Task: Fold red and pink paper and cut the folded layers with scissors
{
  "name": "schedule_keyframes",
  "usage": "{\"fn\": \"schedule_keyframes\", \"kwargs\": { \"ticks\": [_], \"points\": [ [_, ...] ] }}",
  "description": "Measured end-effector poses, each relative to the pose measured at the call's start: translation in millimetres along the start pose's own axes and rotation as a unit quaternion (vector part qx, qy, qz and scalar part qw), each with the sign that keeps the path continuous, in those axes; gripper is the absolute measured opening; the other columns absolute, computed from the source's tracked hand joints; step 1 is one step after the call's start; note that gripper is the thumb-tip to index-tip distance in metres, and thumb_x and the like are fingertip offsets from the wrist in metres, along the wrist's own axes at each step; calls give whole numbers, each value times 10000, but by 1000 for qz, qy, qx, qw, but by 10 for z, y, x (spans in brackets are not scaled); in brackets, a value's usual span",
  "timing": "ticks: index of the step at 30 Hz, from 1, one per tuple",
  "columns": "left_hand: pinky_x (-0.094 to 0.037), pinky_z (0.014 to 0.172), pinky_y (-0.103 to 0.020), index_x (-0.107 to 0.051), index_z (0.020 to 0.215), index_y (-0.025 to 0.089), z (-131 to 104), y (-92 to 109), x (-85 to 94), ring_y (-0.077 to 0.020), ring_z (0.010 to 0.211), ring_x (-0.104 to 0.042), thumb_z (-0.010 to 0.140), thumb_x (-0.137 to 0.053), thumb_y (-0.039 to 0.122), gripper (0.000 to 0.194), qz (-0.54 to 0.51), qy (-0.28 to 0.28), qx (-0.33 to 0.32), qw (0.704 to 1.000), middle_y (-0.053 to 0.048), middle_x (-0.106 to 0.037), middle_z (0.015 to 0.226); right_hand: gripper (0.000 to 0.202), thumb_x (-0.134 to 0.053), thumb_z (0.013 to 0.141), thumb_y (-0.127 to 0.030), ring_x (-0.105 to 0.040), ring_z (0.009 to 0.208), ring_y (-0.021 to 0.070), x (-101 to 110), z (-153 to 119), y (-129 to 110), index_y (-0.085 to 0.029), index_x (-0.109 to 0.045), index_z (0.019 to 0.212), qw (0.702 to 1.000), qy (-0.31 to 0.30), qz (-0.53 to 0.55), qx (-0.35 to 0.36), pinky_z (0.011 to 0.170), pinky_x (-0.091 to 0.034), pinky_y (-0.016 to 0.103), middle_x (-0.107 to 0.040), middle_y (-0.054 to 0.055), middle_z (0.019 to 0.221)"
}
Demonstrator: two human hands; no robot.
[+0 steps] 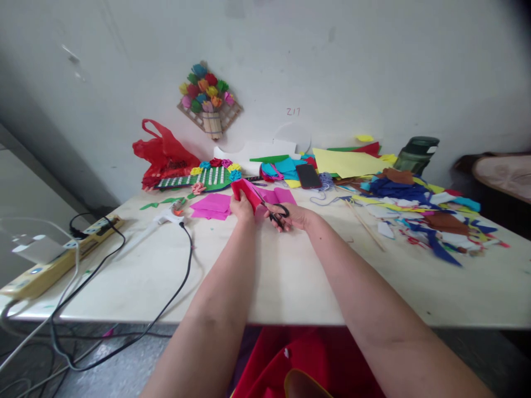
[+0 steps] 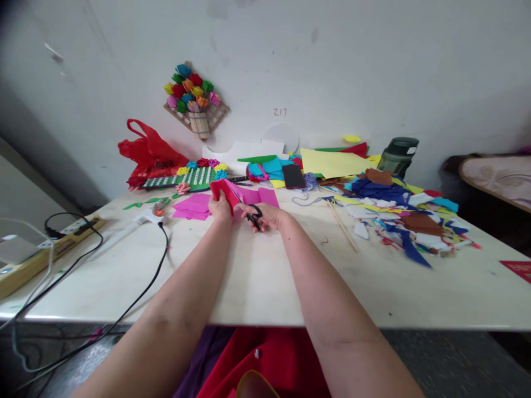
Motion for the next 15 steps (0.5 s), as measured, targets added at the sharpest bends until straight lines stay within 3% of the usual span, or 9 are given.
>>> {"fn": "schedule_keyframes", "kwargs": {
  "ticks": [15],
  "points": [
    [-427, 621, -259, -612, 855, 128, 18, -13, -2, -126, 611, -539, 793, -516, 338, 238, 10, -2, -13, 1000, -30, -573, 674, 534, -489, 782, -641, -535, 396, 97, -7, 0, -4, -128, -544, 918, 1000, -3, 2, -3, 279, -320, 160, -548, -7, 528]
  ]
}}
Point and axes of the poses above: each hand's wrist, its own z-axis towards the middle knuckle, its own x-axis out of the back of the hand, y = z × x, the point moved 8 cm from there along z, towards the middle knuckle
